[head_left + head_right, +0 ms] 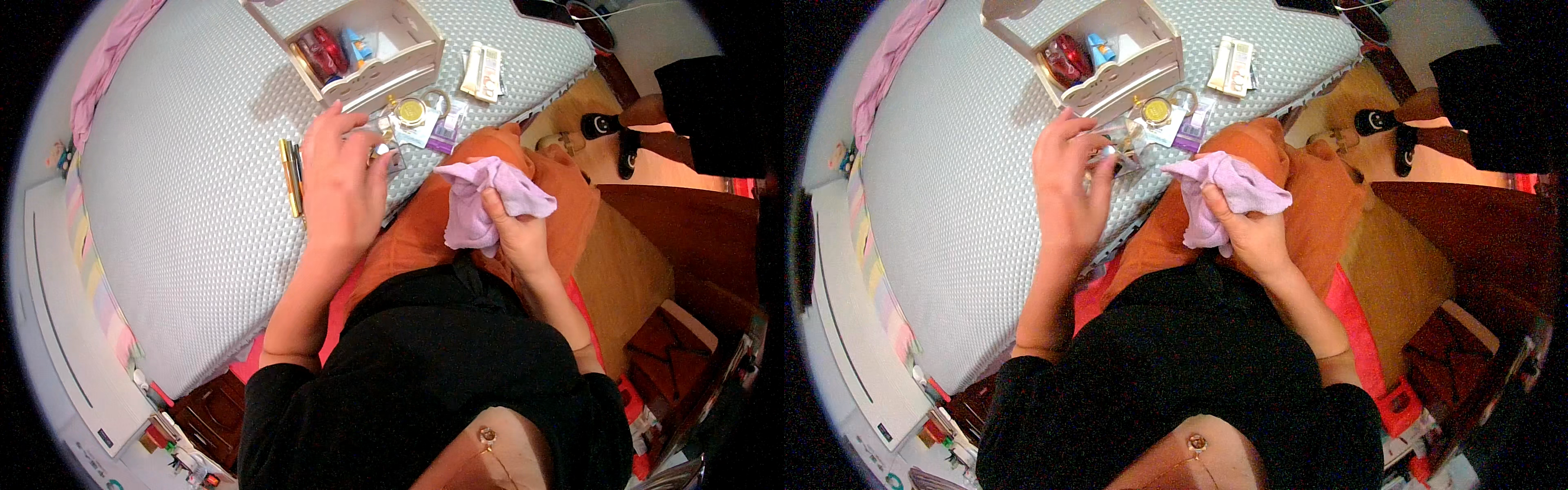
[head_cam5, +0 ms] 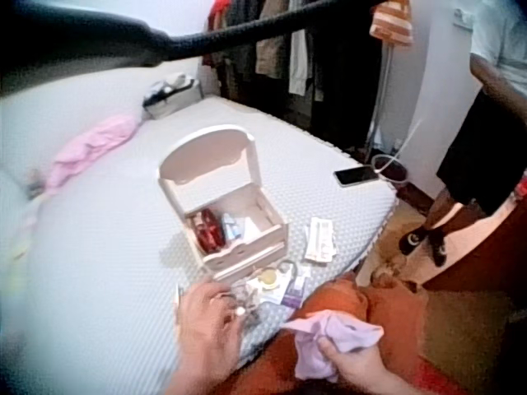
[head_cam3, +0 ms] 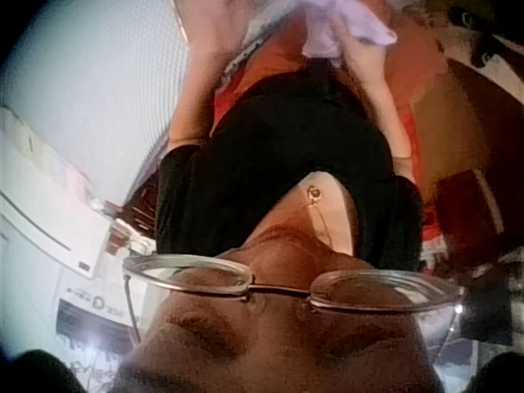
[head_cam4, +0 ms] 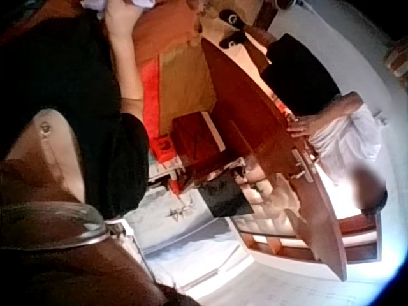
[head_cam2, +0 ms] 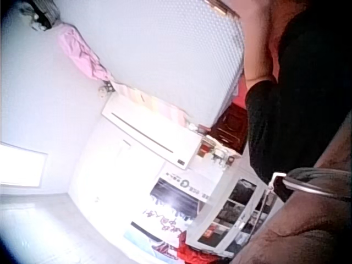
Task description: The person sits on a bed and cleans various makeup brushes and cosmetic tools using a purple cloth. They pick up each brush from a wooden organizer, wipe the bristles and handles, and place them back down on the bed surface.
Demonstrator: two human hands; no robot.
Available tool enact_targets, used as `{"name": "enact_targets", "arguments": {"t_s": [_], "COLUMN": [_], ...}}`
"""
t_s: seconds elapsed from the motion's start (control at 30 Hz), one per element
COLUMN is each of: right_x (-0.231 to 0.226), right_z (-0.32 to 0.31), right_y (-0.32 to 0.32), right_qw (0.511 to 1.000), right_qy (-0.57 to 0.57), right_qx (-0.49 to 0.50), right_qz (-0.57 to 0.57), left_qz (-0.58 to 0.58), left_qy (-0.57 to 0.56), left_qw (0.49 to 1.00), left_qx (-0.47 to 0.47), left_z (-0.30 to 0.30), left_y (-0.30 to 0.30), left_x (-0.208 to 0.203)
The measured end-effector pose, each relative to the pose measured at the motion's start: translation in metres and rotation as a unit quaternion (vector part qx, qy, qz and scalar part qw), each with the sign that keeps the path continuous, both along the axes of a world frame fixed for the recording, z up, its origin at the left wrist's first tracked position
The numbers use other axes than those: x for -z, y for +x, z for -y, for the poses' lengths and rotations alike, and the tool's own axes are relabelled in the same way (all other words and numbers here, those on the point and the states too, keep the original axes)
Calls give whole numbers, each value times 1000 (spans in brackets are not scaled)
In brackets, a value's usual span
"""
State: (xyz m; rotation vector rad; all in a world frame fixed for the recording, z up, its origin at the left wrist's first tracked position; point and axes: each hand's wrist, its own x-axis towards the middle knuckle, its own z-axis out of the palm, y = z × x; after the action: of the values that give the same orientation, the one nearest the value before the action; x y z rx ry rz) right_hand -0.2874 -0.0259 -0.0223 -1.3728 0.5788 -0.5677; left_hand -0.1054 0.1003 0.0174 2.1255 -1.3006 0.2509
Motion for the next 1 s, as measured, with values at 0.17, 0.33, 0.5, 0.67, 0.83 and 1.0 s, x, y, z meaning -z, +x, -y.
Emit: {"name": "enact_targets", "arguments": {"t_s": [0.17, 0.33, 0.5, 0.67, 0.83, 1.0], "right_x": [6, -3, -27, -33, -33, -31], "right_z": [4, 13, 16, 3, 6, 0], "right_y": [-2, -1, 19, 26, 23, 18], "right_qw": [999, 998, 982, 988, 985, 988], "right_qy": [-20, -11, -62, -88, -100, -71], "right_qx": [8, 46, -138, -124, -138, -139], "right_qz": [-24, -30, 116, 31, 13, 6], "left_qz": [-184, -488, -591, -535, -531, -566], "left_qy": [-228, -251, -185, -196, -194, -192], "left_qw": [956, 831, 774, 806, 810, 791], "left_qx": [12, 91, 131, 160, 154, 130], "left_z": [-11, -9, 8, 22, 25, 23], "left_y": [-4, -7, -27, -43, -43, -35], "left_x": [-19, -30, -12, -6, -3, -10]}}
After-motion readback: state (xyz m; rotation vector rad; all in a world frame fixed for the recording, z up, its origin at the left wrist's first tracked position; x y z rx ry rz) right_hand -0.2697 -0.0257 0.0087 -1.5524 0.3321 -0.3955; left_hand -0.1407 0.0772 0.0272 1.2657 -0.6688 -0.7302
